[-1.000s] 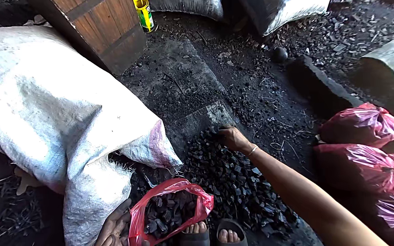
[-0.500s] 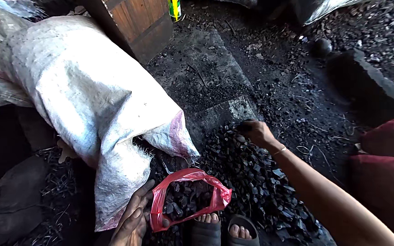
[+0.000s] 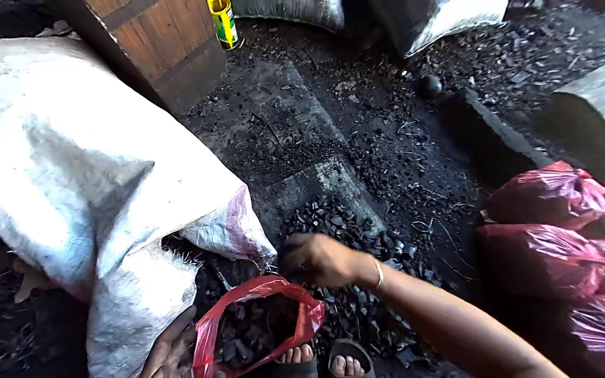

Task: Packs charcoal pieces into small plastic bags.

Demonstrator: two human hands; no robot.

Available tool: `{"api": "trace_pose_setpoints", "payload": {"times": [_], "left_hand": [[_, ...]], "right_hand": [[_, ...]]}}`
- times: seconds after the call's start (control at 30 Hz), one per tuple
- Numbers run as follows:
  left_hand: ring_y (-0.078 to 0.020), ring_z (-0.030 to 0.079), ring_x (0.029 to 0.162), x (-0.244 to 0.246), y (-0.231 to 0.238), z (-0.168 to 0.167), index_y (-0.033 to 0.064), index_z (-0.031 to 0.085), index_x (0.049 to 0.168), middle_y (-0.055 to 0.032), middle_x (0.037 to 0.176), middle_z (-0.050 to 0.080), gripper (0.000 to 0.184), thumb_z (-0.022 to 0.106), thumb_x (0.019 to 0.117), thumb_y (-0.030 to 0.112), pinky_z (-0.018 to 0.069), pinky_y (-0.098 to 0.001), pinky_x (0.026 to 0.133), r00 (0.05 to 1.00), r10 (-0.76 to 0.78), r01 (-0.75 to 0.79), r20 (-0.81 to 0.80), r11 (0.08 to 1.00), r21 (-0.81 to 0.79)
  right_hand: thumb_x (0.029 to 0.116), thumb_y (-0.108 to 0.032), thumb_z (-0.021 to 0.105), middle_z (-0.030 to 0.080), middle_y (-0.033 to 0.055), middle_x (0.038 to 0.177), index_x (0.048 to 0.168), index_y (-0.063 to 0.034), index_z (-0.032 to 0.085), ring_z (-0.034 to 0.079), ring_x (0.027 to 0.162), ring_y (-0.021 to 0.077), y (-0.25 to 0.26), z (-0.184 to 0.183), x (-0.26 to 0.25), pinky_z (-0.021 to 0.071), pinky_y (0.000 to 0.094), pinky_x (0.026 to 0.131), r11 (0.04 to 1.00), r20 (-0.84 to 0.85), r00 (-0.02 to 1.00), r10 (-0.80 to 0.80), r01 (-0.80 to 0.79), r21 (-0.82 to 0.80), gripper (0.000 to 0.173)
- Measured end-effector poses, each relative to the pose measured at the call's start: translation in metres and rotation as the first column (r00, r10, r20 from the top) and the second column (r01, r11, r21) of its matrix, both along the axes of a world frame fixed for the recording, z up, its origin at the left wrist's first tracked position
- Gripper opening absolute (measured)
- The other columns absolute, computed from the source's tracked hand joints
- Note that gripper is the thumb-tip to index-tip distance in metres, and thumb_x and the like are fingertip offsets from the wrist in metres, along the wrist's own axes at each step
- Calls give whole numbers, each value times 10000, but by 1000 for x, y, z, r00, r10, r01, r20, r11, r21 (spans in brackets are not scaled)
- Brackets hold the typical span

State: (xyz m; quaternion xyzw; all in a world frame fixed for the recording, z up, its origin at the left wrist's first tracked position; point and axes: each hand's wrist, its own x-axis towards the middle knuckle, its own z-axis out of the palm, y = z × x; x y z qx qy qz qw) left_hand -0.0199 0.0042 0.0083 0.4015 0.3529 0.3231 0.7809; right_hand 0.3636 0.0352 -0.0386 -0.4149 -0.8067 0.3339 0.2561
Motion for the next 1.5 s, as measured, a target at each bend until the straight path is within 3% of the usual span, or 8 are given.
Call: {"api": "trace_pose_setpoints", "payload": {"times": [0.17, 0.27, 0.4, 0.73, 0.93, 1.1, 1.33, 1.5], "left_hand": [[-308, 621, 1202, -2, 4, -2, 126, 361, 1566, -158, 1407, 582, 654, 519, 1011, 433, 542, -519, 958, 999, -12, 13, 33, 999, -30], [-323, 625, 1205, -2, 6, 0, 130, 355, 1571, -168, 1433, 565, 657, 524, 1013, 433, 558, -524, 936, 999, -17, 19, 41, 999, -49], [-318, 618, 1207, -7, 5, -1, 133, 355, 1572, -164, 1431, 565, 662, 522, 1009, 437, 549, -520, 940, 999, -25, 26, 20, 998, -53], [-311, 633, 1154, -8, 1, 0, 97, 332, 1571, -177, 1402, 565, 686, 533, 1008, 434, 562, -502, 912, 1000, -12, 13, 7, 999, -50], [-332, 632, 1166, -6, -1, 1, 94, 319, 1575, -188, 1419, 554, 697, 520, 1012, 453, 564, -523, 912, 999, -32, 32, -15, 999, -33], [-307, 623, 1180, -5, -2, 2, 98, 338, 1568, -179, 1408, 566, 681, 525, 1012, 443, 543, -495, 956, 999, -24, 23, -22, 1000, -21], [-336, 628, 1161, 0, -5, 2, 80, 324, 1570, -212, 1402, 552, 718, 549, 991, 438, 565, -504, 900, 999, 33, -33, -15, 999, -16], [-327, 626, 1174, 4, -3, 2, 86, 319, 1577, -203, 1424, 543, 733, 559, 985, 448, 567, -501, 910, 999, 39, -39, 11, 999, -12]], "right_hand": [[986, -272, 634, 710, 72, 1198, 1184, -225, 748, 690, 1080, 267, 43, -62, 100, 559, 550, 948, 832, 429, 800, -419, 528, -171, 234], [941, -222, 672, 634, 76, 1381, 1306, -298, 684, 605, 1256, 332, 55, -82, 107, 520, 586, 993, 838, 577, 739, -347, 521, -164, 372], [877, -223, 744, 554, 115, 1454, 1323, -327, 669, 569, 1262, 402, 67, -103, 95, 534, 628, 925, 873, 668, 713, -214, 447, -197, 464], [894, -223, 743, 730, 57, 1124, 983, -155, 787, 699, 1024, 245, 54, -103, 114, 571, 516, 931, 859, 420, 808, -413, 499, -114, 120], [945, -247, 655, 621, 89, 1383, 1345, -282, 662, 661, 1153, 327, 53, -112, 106, 552, 585, 939, 864, 592, 745, -308, 480, -154, 402], [922, -164, 659, 676, 108, 1259, 1089, -159, 773, 678, 1096, 322, 57, -112, 103, 555, 576, 937, 861, 589, 754, -292, 475, -181, 202], [860, -201, 810, 741, 49, 1010, 883, -138, 793, 711, 900, 225, 45, -61, 106, 596, 523, 824, 816, 286, 791, -541, 576, -49, 69], [873, -237, 806, 745, -37, 1049, 936, -172, 802, 704, 983, 88, 27, -20, 50, 622, 353, 900, 953, -87, 954, -287, 275, -123, 91]]}}
